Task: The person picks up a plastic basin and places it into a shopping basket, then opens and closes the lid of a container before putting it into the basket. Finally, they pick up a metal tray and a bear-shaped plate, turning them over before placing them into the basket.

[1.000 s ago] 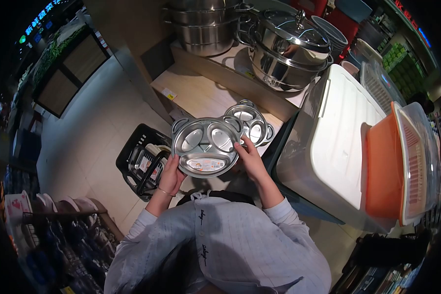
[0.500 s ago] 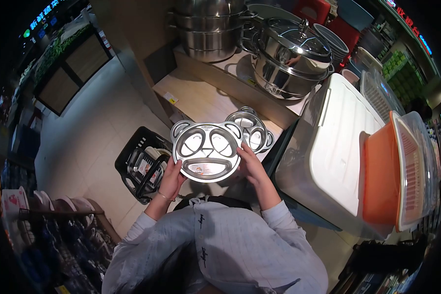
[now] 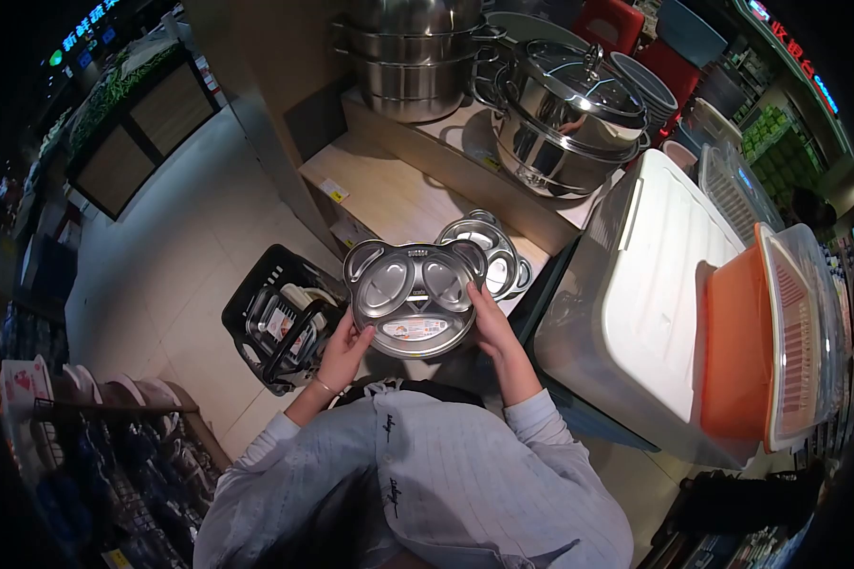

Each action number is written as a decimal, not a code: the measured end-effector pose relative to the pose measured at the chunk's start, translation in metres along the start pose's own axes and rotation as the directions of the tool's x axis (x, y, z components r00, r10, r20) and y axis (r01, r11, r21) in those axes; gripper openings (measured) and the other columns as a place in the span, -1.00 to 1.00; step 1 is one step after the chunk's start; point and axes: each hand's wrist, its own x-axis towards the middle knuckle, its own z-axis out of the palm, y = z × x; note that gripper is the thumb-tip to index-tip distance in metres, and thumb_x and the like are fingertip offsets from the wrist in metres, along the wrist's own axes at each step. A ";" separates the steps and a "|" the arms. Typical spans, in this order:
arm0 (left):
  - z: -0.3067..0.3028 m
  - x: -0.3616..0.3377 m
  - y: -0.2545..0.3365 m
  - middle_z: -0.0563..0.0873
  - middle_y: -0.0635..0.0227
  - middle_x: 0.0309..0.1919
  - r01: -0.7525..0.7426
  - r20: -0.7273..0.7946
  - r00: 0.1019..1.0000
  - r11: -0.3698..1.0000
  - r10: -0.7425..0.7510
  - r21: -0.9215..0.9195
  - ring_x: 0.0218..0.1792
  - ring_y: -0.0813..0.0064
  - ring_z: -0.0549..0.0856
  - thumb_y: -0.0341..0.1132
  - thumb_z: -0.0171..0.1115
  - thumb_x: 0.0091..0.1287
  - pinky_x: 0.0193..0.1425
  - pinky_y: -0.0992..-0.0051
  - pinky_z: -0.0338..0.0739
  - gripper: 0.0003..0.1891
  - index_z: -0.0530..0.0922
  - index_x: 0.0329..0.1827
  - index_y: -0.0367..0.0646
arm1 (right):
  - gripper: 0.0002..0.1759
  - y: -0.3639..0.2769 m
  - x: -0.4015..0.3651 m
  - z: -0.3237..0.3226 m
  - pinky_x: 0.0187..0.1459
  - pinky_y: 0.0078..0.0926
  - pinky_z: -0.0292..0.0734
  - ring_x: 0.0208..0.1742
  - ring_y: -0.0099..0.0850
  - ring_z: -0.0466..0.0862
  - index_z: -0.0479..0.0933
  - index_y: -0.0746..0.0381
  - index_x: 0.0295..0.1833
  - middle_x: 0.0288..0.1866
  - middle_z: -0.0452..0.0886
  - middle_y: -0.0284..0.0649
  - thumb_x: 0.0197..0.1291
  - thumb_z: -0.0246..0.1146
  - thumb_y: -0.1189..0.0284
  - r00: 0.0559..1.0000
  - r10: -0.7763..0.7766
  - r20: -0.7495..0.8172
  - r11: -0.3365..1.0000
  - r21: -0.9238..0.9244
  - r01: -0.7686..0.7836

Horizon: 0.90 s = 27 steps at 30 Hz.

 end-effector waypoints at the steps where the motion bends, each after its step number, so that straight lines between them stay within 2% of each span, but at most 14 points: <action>1: 0.000 -0.001 -0.001 0.47 0.35 0.01 -0.002 0.001 1.000 1.000 0.002 -0.001 -0.03 0.67 0.45 -0.47 -0.02 0.31 0.05 0.67 0.33 -0.46 0.03 0.33 -0.24 | -0.45 0.003 0.004 -0.006 0.13 -0.42 0.28 0.14 -0.41 0.37 0.12 0.20 0.26 0.19 0.31 -0.21 0.25 0.03 0.19 1.000 -0.021 -0.015 0.999 -0.044 0.020; 5: 0.000 -0.003 -0.003 0.47 0.33 0.01 0.009 0.027 1.000 1.000 -0.009 -0.014 -0.07 0.68 0.47 -0.50 0.00 0.29 0.01 0.69 0.35 -0.44 0.02 0.33 -0.26 | -0.44 0.004 0.007 -0.013 0.11 -0.43 0.31 0.13 -0.41 0.38 0.11 0.21 0.27 0.20 0.30 -0.20 0.25 0.02 0.19 1.000 0.009 -0.028 0.996 -0.090 -0.011; 7: -0.001 -0.003 -0.003 0.47 0.32 0.00 -0.003 0.021 1.000 1.000 0.004 -0.022 -0.09 0.68 0.48 -0.50 0.01 0.28 -0.01 0.70 0.36 -0.43 0.02 0.33 -0.26 | -0.12 -0.008 -0.007 0.000 0.19 -0.46 0.19 0.27 -0.29 0.23 -0.26 0.28 0.38 0.34 0.07 -0.06 0.19 0.08 0.11 0.996 0.076 0.048 0.997 -0.017 -0.076; 9: -0.003 -0.006 -0.001 0.49 0.34 -0.05 0.011 0.013 1.000 0.993 -0.013 0.118 -0.13 0.71 0.48 -0.49 0.04 0.27 -0.05 0.72 0.36 -0.41 0.01 0.33 -0.28 | -0.12 -0.009 -0.007 -0.002 0.18 -0.46 0.22 0.26 -0.30 0.25 -0.28 0.28 0.38 0.33 0.09 -0.05 0.19 0.08 0.11 0.993 0.083 0.089 0.996 -0.029 -0.081; 11: 0.000 -0.006 0.005 0.49 0.36 -0.07 0.008 0.007 1.000 0.995 -0.008 0.104 -0.15 0.72 0.48 -0.48 0.05 0.26 -0.07 0.73 0.36 -0.41 0.02 0.33 -0.29 | -0.12 -0.012 -0.010 -0.002 0.17 -0.46 0.24 0.24 -0.32 0.27 -0.29 0.28 0.38 0.32 0.11 -0.04 0.19 0.08 0.12 0.988 0.093 0.127 0.995 -0.042 -0.088; 13: 0.000 -0.006 0.007 0.50 0.38 -0.10 0.003 -0.001 1.000 0.996 -0.003 0.090 -0.18 0.73 0.48 -0.47 0.06 0.26 -0.09 0.74 0.37 -0.40 0.02 0.32 -0.30 | -0.13 -0.022 -0.023 0.009 0.15 -0.46 0.26 0.22 -0.35 0.30 -0.28 0.28 0.38 0.29 0.16 -0.06 0.20 0.07 0.14 0.991 0.131 0.021 0.991 -0.033 -0.130; 17: -0.005 -0.002 -0.001 0.51 0.37 -0.07 0.021 -0.024 1.000 0.989 -0.017 0.145 -0.14 0.69 0.50 -0.41 0.04 0.28 -0.05 0.71 0.38 -0.46 0.09 0.30 -0.31 | -0.14 -0.015 -0.015 -0.006 0.12 -0.47 0.29 0.22 -0.36 0.30 -0.27 0.28 0.38 0.30 0.16 -0.06 0.19 0.08 0.15 0.990 0.118 0.076 0.993 -0.015 -0.117; 18: -0.002 0.000 0.003 0.50 0.36 -0.06 0.036 -0.031 0.999 0.996 -0.034 0.077 -0.13 0.67 0.51 -0.39 0.03 0.30 -0.03 0.68 0.39 -0.47 0.09 0.30 -0.29 | -0.22 -0.017 -0.018 -0.004 0.05 -0.47 0.37 0.16 -0.39 0.37 -0.16 0.30 0.36 0.25 0.23 -0.08 0.22 0.04 0.16 0.992 0.110 0.060 0.994 -0.018 -0.109; 19: 0.001 0.001 0.008 0.50 0.36 -0.04 0.052 -0.039 0.998 0.999 -0.052 0.009 -0.13 0.65 0.53 -0.36 0.01 0.31 -0.01 0.66 0.41 -0.48 0.09 0.30 -0.27 | -0.22 -0.020 -0.021 -0.002 0.05 -0.47 0.37 0.16 -0.39 0.37 -0.16 0.30 0.36 0.25 0.23 -0.08 0.22 0.04 0.16 0.992 0.114 0.061 0.993 -0.020 -0.113; 20: 0.003 -0.001 0.014 0.49 0.34 -0.02 0.158 -0.047 0.986 0.986 -0.160 -0.058 -0.11 0.58 0.56 -0.30 -0.04 0.34 0.01 0.56 0.47 -0.51 0.11 0.29 -0.22 | -0.33 -0.022 -0.023 -0.001 0.01 -0.48 0.41 0.09 -0.40 0.43 -0.04 0.31 0.31 0.18 0.31 -0.11 0.24 0.02 0.18 0.991 0.090 0.100 0.996 0.017 -0.092; 21: 0.003 0.000 0.013 0.49 0.34 -0.02 0.163 -0.052 0.985 0.985 -0.167 -0.060 -0.11 0.58 0.56 -0.30 -0.04 0.34 0.01 0.56 0.47 -0.51 0.11 0.29 -0.22 | -0.43 -0.024 -0.025 0.000 -0.04 -0.48 0.46 0.03 -0.42 0.48 0.09 0.32 0.26 0.11 0.38 -0.13 0.26 -0.01 0.20 0.988 0.066 0.137 0.996 0.056 -0.074; 22: 0.002 0.000 0.013 0.49 0.33 -0.01 0.201 -0.064 0.975 0.969 -0.211 -0.144 -0.10 0.55 0.56 -0.28 -0.06 0.35 0.01 0.52 0.49 -0.53 0.12 0.29 -0.20 | -0.43 -0.025 -0.026 0.000 -0.04 -0.48 0.46 0.03 -0.42 0.48 0.09 0.32 0.26 0.11 0.38 -0.13 0.26 -0.01 0.20 0.988 0.075 0.137 0.995 0.057 -0.083; 24: 0.002 0.002 0.015 0.47 0.29 0.00 0.222 -0.079 0.966 0.949 -0.245 -0.225 -0.08 0.46 0.57 -0.22 -0.11 0.37 0.01 0.42 0.52 -0.56 0.16 0.25 -0.19 | -0.62 -0.029 -0.025 0.001 -0.07 -0.45 0.49 -0.10 -0.44 0.56 0.32 0.28 0.05 -0.04 0.51 -0.20 0.27 -0.03 0.23 0.953 0.068 0.295 0.970 0.203 -0.132; 27: 0.004 0.006 0.019 0.48 0.25 -0.01 0.206 -0.048 0.971 0.919 -0.235 -0.336 -0.09 0.44 0.58 -0.21 -0.12 0.37 0.00 0.41 0.52 -0.58 0.16 0.23 -0.21 | -0.62 -0.032 -0.024 0.006 -0.10 -0.46 0.52 -0.15 -0.43 0.58 0.33 0.30 0.04 -0.08 0.53 -0.17 0.28 -0.04 0.23 0.953 0.098 0.288 0.949 0.260 -0.176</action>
